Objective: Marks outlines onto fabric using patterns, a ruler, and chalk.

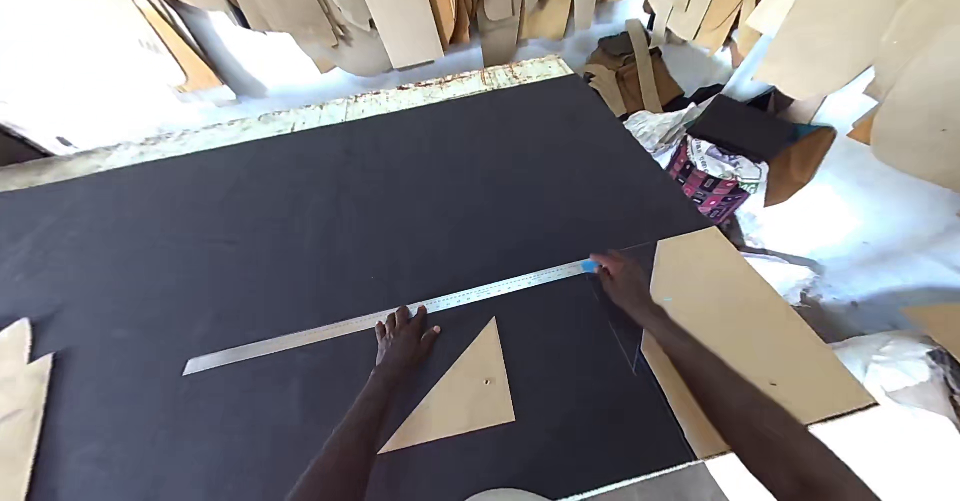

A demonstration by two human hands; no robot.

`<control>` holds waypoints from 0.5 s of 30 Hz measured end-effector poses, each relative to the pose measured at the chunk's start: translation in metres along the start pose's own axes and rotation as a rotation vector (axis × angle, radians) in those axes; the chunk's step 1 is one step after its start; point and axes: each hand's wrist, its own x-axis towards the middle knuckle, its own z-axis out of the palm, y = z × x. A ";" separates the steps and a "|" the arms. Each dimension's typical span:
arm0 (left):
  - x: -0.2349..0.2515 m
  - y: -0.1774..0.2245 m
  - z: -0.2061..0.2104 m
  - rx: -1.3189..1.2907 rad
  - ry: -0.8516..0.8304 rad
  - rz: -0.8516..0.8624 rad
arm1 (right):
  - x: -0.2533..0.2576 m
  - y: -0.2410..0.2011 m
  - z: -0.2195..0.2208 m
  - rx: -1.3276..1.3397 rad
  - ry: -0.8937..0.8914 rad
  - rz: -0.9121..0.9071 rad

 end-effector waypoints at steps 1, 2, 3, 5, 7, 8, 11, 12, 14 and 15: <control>0.000 0.000 -0.002 -0.009 -0.009 -0.005 | -0.021 -0.022 0.011 0.082 -0.003 0.020; -0.001 0.000 -0.002 -0.014 -0.018 -0.008 | -0.043 -0.046 0.021 0.173 -0.027 0.033; -0.002 -0.002 0.000 -0.031 -0.023 -0.010 | -0.062 -0.066 0.034 0.237 -0.053 0.043; -0.006 -0.005 0.003 -0.063 -0.020 -0.013 | -0.096 -0.103 0.057 0.347 -0.120 0.040; -0.014 -0.004 0.002 -0.075 -0.035 -0.031 | -0.126 -0.132 0.077 0.463 -0.198 0.016; -0.019 -0.004 0.003 -0.078 -0.045 -0.040 | -0.140 -0.142 0.087 0.508 -0.235 0.004; -0.036 -0.012 0.008 -0.077 -0.024 -0.053 | -0.168 -0.162 0.108 0.634 -0.232 -0.073; -0.042 -0.016 0.010 -0.077 -0.012 -0.058 | -0.174 -0.166 0.110 0.661 -0.236 -0.084; -0.059 -0.022 0.009 -0.104 0.022 -0.073 | -0.184 -0.171 0.111 0.700 -0.244 -0.083; -0.069 -0.025 0.005 -0.124 0.030 -0.084 | -0.189 -0.172 0.113 0.717 -0.235 -0.089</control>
